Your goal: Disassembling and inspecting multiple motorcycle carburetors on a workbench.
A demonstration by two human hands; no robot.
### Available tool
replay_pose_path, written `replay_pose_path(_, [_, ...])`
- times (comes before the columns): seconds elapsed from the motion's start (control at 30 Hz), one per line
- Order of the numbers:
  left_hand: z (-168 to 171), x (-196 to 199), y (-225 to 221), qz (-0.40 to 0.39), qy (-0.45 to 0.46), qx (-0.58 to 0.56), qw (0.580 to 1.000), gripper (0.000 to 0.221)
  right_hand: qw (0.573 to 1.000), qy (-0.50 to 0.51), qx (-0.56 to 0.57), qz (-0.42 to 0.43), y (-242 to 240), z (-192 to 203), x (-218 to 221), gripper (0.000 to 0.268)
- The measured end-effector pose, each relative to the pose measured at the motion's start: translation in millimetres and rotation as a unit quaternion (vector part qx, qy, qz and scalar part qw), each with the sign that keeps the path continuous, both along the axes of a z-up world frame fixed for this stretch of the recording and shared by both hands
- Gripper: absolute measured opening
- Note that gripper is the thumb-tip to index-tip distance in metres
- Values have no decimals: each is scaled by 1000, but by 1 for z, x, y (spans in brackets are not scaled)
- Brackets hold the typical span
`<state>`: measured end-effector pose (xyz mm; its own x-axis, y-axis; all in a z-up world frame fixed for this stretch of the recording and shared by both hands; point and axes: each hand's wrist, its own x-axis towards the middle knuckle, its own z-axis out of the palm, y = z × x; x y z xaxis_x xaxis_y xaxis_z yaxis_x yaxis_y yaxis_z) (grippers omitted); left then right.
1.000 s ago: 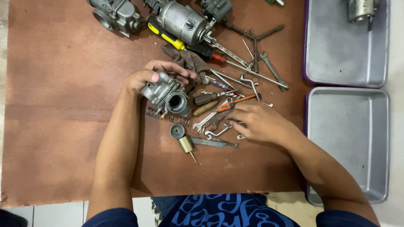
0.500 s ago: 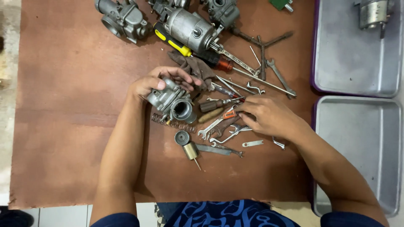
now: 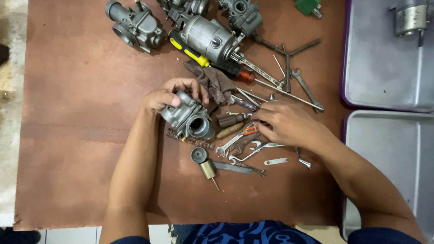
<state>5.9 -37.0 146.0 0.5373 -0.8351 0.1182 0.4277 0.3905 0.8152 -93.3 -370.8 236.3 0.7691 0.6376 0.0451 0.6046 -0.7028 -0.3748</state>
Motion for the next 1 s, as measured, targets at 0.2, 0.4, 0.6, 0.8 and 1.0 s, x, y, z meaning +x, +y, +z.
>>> replay_pose_path(0.2, [14,-4,-2,20,-10,13,1000,62,996,-24,85,-20,12,-15,43,10])
replay_pose_path(0.4, [19,-5,-4,29,-9,22,999,62,968,-109,198,-106,39,-26,76,36])
replay_pose_path(0.6, [27,-7,-5,31,0,30,999,63,966,-157,141,-147,51,-31,91,34])
replay_pose_path(0.8, [24,-6,-5,28,-6,25,999,63,959,-255,-17,-125,79,-59,80,30])
replay_pose_path(1.0, [41,-4,-5,30,-29,69,997,68,951,-278,60,-120,103,-68,73,28])
